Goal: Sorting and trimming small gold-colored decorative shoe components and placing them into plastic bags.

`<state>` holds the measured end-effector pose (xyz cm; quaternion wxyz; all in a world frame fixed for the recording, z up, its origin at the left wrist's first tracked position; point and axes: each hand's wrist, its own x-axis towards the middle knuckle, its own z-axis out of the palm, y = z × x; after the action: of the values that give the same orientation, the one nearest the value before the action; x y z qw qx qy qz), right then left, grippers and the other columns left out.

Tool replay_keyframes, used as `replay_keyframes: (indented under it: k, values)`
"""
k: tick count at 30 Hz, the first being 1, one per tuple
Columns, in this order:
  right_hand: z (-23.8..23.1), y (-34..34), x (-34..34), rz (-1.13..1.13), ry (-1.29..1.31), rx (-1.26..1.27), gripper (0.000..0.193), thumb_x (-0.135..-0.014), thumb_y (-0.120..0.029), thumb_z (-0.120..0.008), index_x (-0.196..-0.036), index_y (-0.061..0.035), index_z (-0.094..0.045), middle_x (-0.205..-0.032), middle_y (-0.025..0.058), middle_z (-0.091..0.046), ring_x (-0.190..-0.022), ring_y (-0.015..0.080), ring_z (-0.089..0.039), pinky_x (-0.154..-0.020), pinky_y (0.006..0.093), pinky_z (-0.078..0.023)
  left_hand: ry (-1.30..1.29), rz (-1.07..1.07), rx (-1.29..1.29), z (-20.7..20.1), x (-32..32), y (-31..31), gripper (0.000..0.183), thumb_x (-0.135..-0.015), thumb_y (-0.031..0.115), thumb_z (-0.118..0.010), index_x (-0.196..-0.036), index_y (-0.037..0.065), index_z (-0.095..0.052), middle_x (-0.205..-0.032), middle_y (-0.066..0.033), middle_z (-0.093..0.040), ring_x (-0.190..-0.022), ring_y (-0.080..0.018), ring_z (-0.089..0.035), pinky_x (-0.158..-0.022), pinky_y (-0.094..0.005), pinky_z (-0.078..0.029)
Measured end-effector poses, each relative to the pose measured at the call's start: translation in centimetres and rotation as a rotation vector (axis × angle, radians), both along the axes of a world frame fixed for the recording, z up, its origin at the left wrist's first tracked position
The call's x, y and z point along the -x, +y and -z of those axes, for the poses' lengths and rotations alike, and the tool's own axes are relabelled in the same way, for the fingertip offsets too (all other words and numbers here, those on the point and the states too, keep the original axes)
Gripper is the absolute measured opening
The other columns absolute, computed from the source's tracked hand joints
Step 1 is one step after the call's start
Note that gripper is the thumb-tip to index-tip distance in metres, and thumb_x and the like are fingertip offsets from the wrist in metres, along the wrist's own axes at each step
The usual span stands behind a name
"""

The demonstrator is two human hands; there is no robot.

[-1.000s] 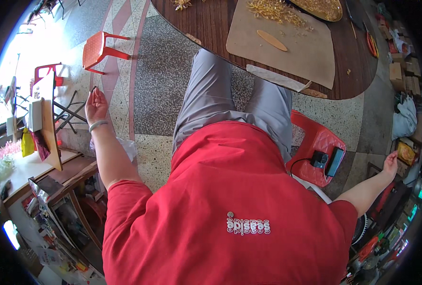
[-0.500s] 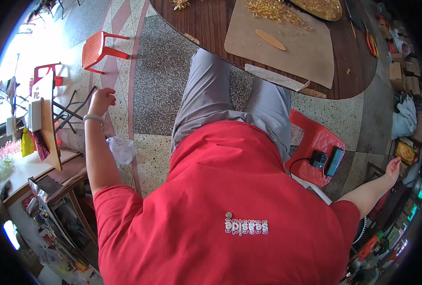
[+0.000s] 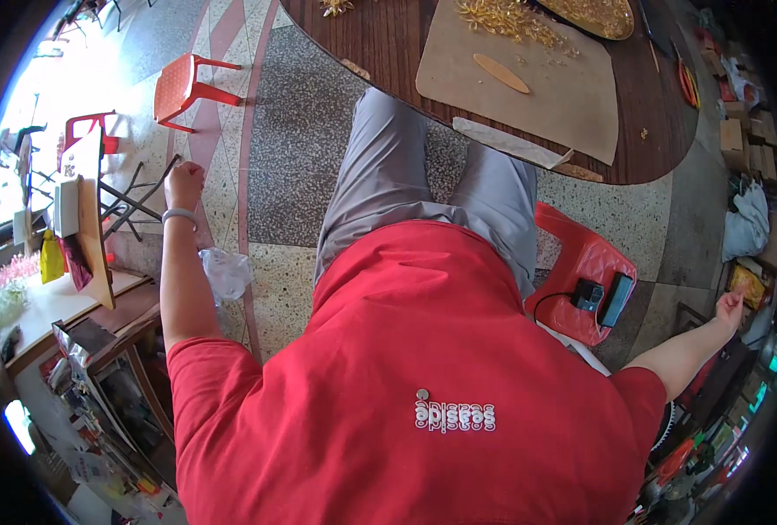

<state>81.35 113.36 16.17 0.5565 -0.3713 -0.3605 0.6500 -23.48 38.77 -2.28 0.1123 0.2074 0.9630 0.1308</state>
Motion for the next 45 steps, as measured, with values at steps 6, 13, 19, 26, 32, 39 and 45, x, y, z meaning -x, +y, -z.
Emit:
replay_keyframes:
  k: [6, 13, 19, 26, 32, 39, 45]
  values:
    - [2.1, -0.2, 1.9, -0.055, -0.021, 0.029, 0.024, -0.090, -0.014, -0.049, -0.110, -0.0009, -0.051, -0.085, 0.0051, -0.059, -0.057, 0.0097, -0.047, -0.047, 0.0204, -0.033, -0.194, -0.211, -0.385, -0.5, 0.4, 0.2, 0.010, -0.077, 0.007, -0.060, -0.081, -0.001, -0.064, -0.065, -0.0077, -0.063, -0.052, -0.0122, -0.060, -0.048, -0.0243, -0.049]
    - [1.4, -4.9, 9.7, 0.304, -0.212, 0.218, 0.025, -0.090, -0.013, -0.047, -0.112, -0.0014, -0.051, -0.079, 0.0051, -0.057, -0.059, 0.0110, -0.049, -0.048, 0.0207, -0.038, -0.238, -0.316, -0.540, -1.7, 1.7, 0.5, 0.011, -0.077, 0.006, -0.061, -0.080, -0.004, -0.060, -0.065, -0.0083, -0.063, -0.054, -0.0143, -0.061, -0.047, -0.0235, -0.049]
    - [1.1, -3.6, 4.6, -0.002, -0.102, 0.175, 0.024, -0.091, -0.011, -0.045, -0.113, -0.0029, -0.051, -0.077, 0.0061, -0.056, -0.061, 0.0120, -0.049, -0.045, 0.0211, -0.038, -0.285, -0.401, -0.596, -1.3, 1.4, 1.8, 0.012, -0.078, 0.007, -0.061, -0.080, -0.005, -0.059, -0.066, -0.0100, -0.062, -0.053, -0.0162, -0.061, -0.047, -0.0244, -0.050]
    - [1.6, -1.7, 1.5, -0.138, 0.025, 0.126, 0.023, -0.091, -0.010, -0.043, -0.112, -0.0025, -0.051, -0.080, 0.0075, -0.056, -0.065, 0.0135, -0.051, -0.047, 0.0221, -0.040, -0.372, -0.480, -0.654, -1.6, 0.8, 2.6, 0.011, -0.079, 0.007, -0.063, -0.083, -0.002, -0.059, -0.070, -0.0089, -0.062, -0.055, -0.0165, -0.061, -0.051, -0.0263, -0.053]
    - [3.6, -3.0, 4.4, 0.268, -0.083, 0.194, 0.024, -0.091, -0.010, -0.044, -0.111, 0.0008, -0.050, -0.088, 0.0094, -0.058, -0.071, 0.0157, -0.054, -0.057, 0.0237, -0.045, -0.326, -0.455, -0.657, -4.9, 0.7, 3.4, 0.011, -0.077, 0.005, -0.062, -0.081, -0.004, -0.058, -0.068, -0.0107, -0.061, -0.054, -0.0183, -0.061, -0.050, -0.0269, -0.053]
    - [1.5, -2.1, 4.4, -0.036, -0.126, 0.023, 0.032, -0.089, -0.013, -0.049, -0.119, -0.0010, -0.047, -0.106, 0.0064, -0.056, -0.088, 0.0142, -0.053, -0.079, 0.0249, -0.043, -0.274, -0.408, -0.706, -4.8, 2.0, 1.2, 0.006, -0.077, 0.000, -0.057, -0.076, -0.006, -0.059, -0.063, -0.0114, -0.059, -0.050, -0.0186, -0.060, -0.043, -0.0272, -0.049]
    - [-8.2, -4.4, 3.6, -0.138, -0.225, -0.163, 0.037, -0.087, -0.018, -0.055, -0.120, -0.0032, -0.048, -0.113, 0.0043, -0.055, -0.093, 0.0111, -0.052, -0.081, 0.0221, -0.041, -0.345, -0.437, -0.814, -5.4, 2.9, -1.3, 0.008, -0.077, 0.002, -0.057, -0.077, -0.006, -0.060, -0.063, -0.0112, -0.060, -0.050, -0.0177, -0.061, -0.045, -0.0284, -0.051]
